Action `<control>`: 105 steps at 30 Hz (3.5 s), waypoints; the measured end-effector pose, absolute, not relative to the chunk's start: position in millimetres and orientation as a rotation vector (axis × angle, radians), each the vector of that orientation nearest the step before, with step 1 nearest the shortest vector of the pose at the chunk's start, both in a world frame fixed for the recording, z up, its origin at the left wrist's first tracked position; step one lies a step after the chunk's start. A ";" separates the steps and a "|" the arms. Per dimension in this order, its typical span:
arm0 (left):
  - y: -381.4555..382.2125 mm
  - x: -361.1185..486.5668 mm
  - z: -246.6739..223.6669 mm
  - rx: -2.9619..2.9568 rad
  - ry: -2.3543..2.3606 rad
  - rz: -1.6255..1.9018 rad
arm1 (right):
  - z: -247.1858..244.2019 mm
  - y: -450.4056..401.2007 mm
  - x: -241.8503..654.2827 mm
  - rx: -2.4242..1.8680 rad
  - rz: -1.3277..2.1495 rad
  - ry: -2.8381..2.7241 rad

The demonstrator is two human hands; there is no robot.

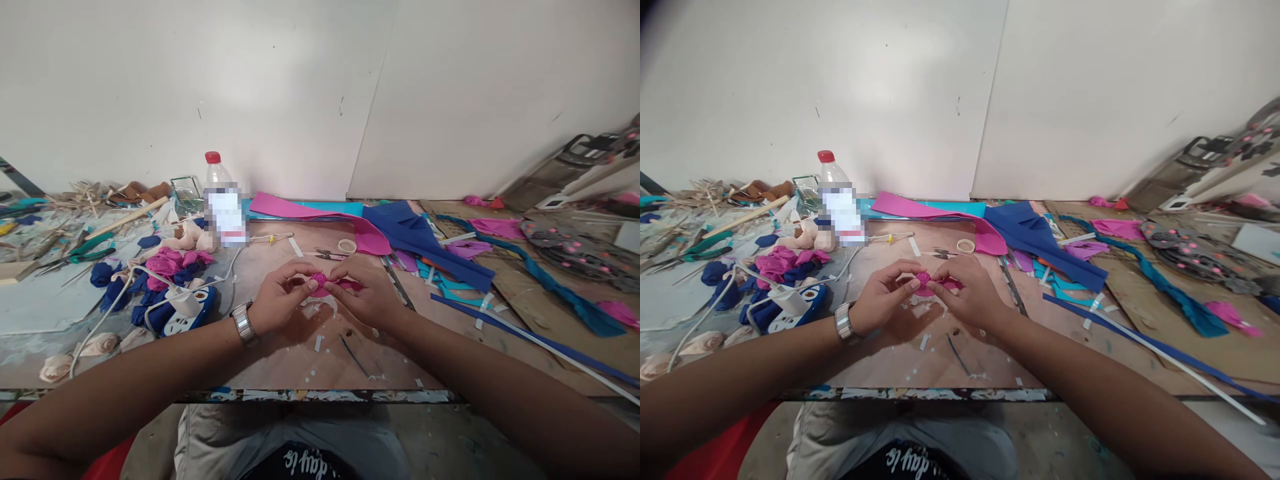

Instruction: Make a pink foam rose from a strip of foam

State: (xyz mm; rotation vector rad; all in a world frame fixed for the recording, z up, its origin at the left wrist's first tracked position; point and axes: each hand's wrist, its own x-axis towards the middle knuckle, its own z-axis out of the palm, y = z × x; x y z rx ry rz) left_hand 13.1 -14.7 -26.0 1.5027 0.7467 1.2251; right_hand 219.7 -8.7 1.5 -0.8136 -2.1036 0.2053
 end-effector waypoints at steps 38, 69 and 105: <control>-13.3 13.8 -28.7 1.337 0.741 1.149 | -2.1 -7.2 221.6 -0.833 0.285 -2.114; -13.4 14.3 -24.8 1.294 0.792 1.151 | -1.5 -7.1 219.7 -0.847 0.264 -2.095; -13.4 15.6 -26.0 1.280 0.852 1.209 | -3.6 -3.4 220.9 -0.860 0.325 -2.063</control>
